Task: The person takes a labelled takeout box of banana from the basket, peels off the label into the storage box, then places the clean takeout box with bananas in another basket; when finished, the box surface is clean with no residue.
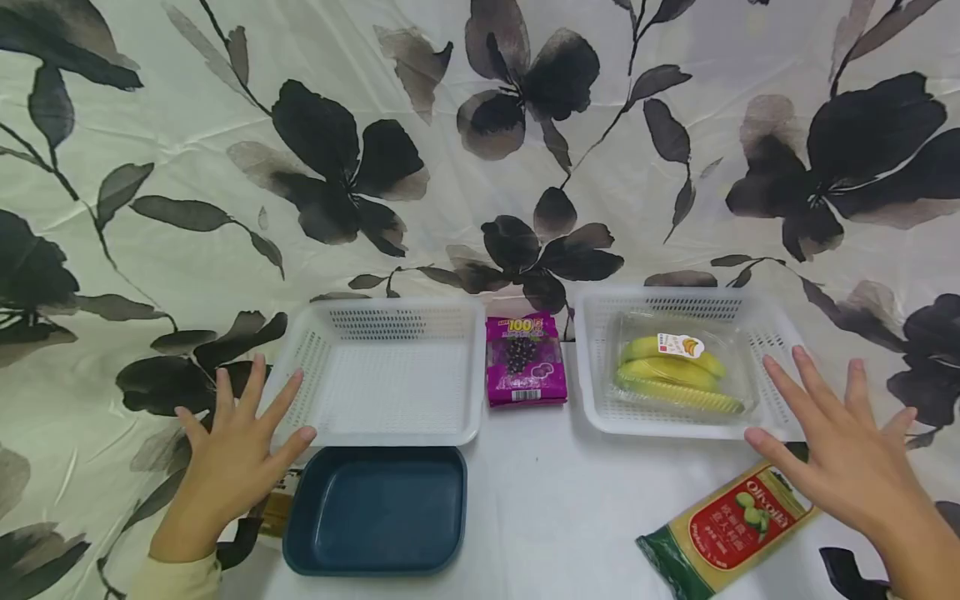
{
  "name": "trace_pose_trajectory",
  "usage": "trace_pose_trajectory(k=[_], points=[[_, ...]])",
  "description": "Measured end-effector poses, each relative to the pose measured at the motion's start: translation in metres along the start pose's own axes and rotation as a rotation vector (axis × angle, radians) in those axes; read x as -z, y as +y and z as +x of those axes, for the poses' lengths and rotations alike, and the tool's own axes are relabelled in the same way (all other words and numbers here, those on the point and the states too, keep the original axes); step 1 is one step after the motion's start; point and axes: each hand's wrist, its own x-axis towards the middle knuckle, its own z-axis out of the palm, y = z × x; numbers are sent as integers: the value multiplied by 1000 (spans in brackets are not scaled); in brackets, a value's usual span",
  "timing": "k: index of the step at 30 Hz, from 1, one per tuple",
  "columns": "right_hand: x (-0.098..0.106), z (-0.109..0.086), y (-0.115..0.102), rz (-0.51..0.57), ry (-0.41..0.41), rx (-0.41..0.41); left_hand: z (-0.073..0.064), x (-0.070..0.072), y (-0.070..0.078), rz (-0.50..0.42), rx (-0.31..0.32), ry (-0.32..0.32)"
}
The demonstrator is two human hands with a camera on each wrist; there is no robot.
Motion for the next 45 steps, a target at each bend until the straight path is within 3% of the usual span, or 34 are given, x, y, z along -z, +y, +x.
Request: trace_pose_trajectory(k=[10, 17, 23, 26, 33, 39, 42, 45], points=[[-14, 23, 4, 225, -84, 7, 14, -17, 64, -249, -73, 37], [-26, 45, 17, 430, -130, 37, 29, -31, 116, -540, -119, 67], [-32, 64, 27, 572, -249, -73, 39, -50, 170, -822, -71, 66], [-34, 70, 28, 623, -276, -106, 38, -62, 195, -927, -49, 28], [-44, 81, 33, 601, -318, -183, 39, -79, 239, -1005, -67, -83], [-54, 91, 39, 541, -328, -204, 54, -83, 267, -1009, -60, -173], [-57, 95, 43, 636, -386, -243, 64, -90, 278, -1023, -35, -190], [-60, 97, 48, 778, -470, -318, 71, -100, 286, -1111, -8, -202]])
